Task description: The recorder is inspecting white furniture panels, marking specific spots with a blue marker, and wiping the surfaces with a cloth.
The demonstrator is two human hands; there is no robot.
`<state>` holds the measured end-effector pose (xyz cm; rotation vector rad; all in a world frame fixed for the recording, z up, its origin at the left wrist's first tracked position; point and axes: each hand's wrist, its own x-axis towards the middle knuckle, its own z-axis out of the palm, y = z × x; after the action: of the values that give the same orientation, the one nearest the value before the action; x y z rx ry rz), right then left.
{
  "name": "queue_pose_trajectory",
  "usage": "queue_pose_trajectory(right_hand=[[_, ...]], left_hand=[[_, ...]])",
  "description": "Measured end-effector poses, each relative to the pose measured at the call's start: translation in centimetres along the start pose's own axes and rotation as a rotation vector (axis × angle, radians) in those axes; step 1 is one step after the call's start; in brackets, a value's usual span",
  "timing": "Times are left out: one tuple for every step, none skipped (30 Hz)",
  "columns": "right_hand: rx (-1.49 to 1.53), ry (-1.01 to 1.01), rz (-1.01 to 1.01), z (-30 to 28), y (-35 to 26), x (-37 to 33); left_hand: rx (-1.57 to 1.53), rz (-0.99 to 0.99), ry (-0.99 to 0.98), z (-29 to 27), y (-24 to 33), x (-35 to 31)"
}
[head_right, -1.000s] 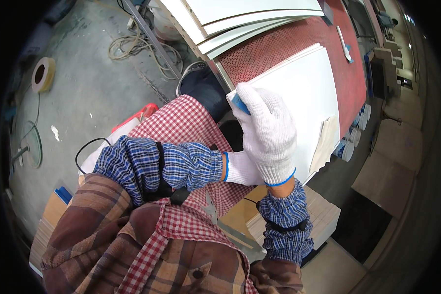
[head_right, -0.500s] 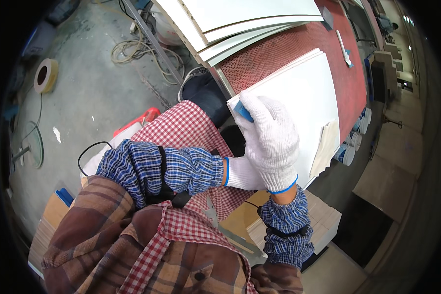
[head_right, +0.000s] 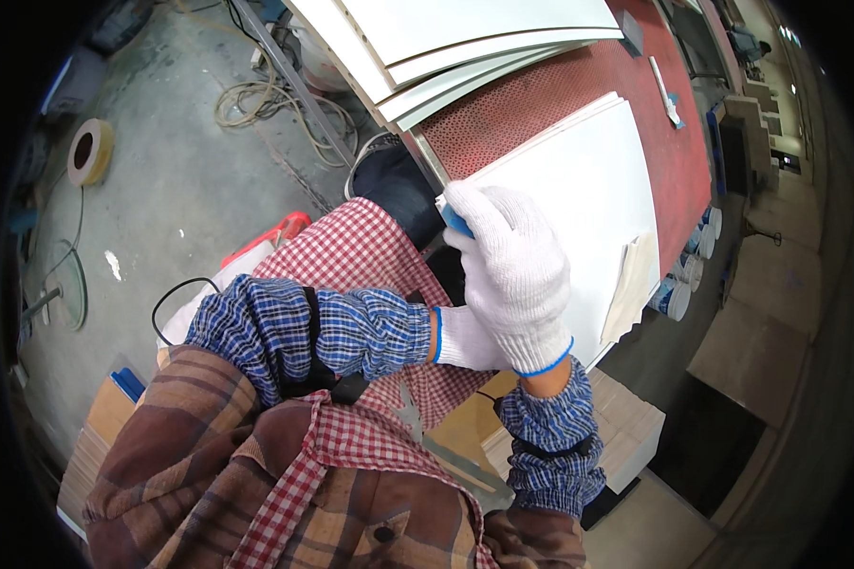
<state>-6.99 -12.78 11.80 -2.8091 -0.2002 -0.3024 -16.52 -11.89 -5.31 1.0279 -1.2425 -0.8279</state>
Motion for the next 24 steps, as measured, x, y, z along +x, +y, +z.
queue_pose_trajectory(right_hand=[[0.007, -0.029, 0.005, -0.2, 0.1, -0.1], [0.01, -0.029, 0.002, -0.2, 0.1, -0.2], [-0.018, -0.011, 0.012, -0.4, 0.1, -0.5], [-0.046, 0.006, 0.022, -0.5, 0.2, -0.6], [-0.048, 0.006, 0.025, -0.3, 0.2, -0.6], [0.014, 0.035, 0.016, 0.0, 0.1, -0.4], [0.076, 0.063, 0.008, 0.3, 0.1, -0.3], [0.075, 0.067, 0.012, 0.6, -0.1, -0.2], [0.056, 0.074, 0.012, 0.8, -0.3, 0.0], [0.036, 0.081, 0.012, 1.1, -0.4, 0.2], [0.036, 0.085, 0.017, 1.4, -0.4, 0.3], [0.066, 0.139, 0.041, 1.8, -0.4, 0.4], [0.1, 0.195, 0.06, 2.0, -0.2, 0.5], [0.126, 0.203, 0.094, 1.8, -0.9, 1.0], [0.119, 0.21, 0.109, 1.4, -0.2, 0.2], [0.081, 0.202, 0.125, 1.5, 0.4, -0.5], [0.028, 0.186, 0.128, 0.5, 1.0, -0.3], [0.086, 0.166, 0.129, -0.1, 0.4, -0.4], [0.08, 0.176, 0.133, 0.2, 0.3, -0.7], [0.129, 0.155, 0.084, 0.8, 0.3, -1.1], [0.182, 0.128, 0.036, 1.4, 0.3, -1.2], [0.064, 0.132, -0.015, 2.0, 0.1, -0.9], [0.072, 0.132, -0.017, 2.6, -0.2, -0.6], [0.101, 0.172, 0.001, 2.2, -0.2, 0.6]], left_hand=[[0.026, -0.012, 0.005, -0.2, 0.3, 0.4], [0.051, -0.025, 0.009, -0.4, 0.4, 0.5], [0.073, -0.033, 0.008, -0.3, 0.9, 0.8], [0.095, -0.042, 0.007, -0.6, 1.0, 0.4], [0.117, -0.051, 0.006, -0.7, 1.3, 0.5], [0.14, -0.061, 0.004, -0.9, 1.5, 0.4], [0.163, -0.071, 0.001, -1.2, 1.7, 0.3], [0.187, -0.081, -0.002, -1.4, 1.9, 0.3], [0.211, -0.092, -0.005, -1.7, 2.1, 0.1], [0.234, -0.102, -0.008, -1.9, 2.3, 0.0], [0.258, -0.112, -0.012, -2.1, 2.5, -0.7], [0.28, -0.116, -0.018, -2.5, 2.8, -1.1], [0.308, -0.123, -0.02, -2.8, 2.9, -1.1], [-0.466, -0.11, -0.15, 2.4, -5.4, -1.5], [-0.471, -0.112, -0.166, 2.1, -4.4, -1.2], [-0.025, -0.014, 0.033, 0.7, -2.0, -1.2], [0.42, 0.103, 0.24, -0.5, 0.0, -0.1], [0.263, 0.068, 0.236, 0.3, -0.6, -0.2], [0.267, 0.073, 0.226, 0.8, -1.1, -0.2], [-0.068, 0.077, 0.22, 1.3, -1.6, 0.0], [-0.406, 0.072, 0.215, 1.7, -2.0, 0.3], [-0.739, 0.061, 0.218, 2.1, -2.7, 0.2], [-0.736, 0.055, 0.223, 2.4, -3.6, -0.1], [-0.518, 0.137, 0.267, 2.4, -4.2, 0.8]])
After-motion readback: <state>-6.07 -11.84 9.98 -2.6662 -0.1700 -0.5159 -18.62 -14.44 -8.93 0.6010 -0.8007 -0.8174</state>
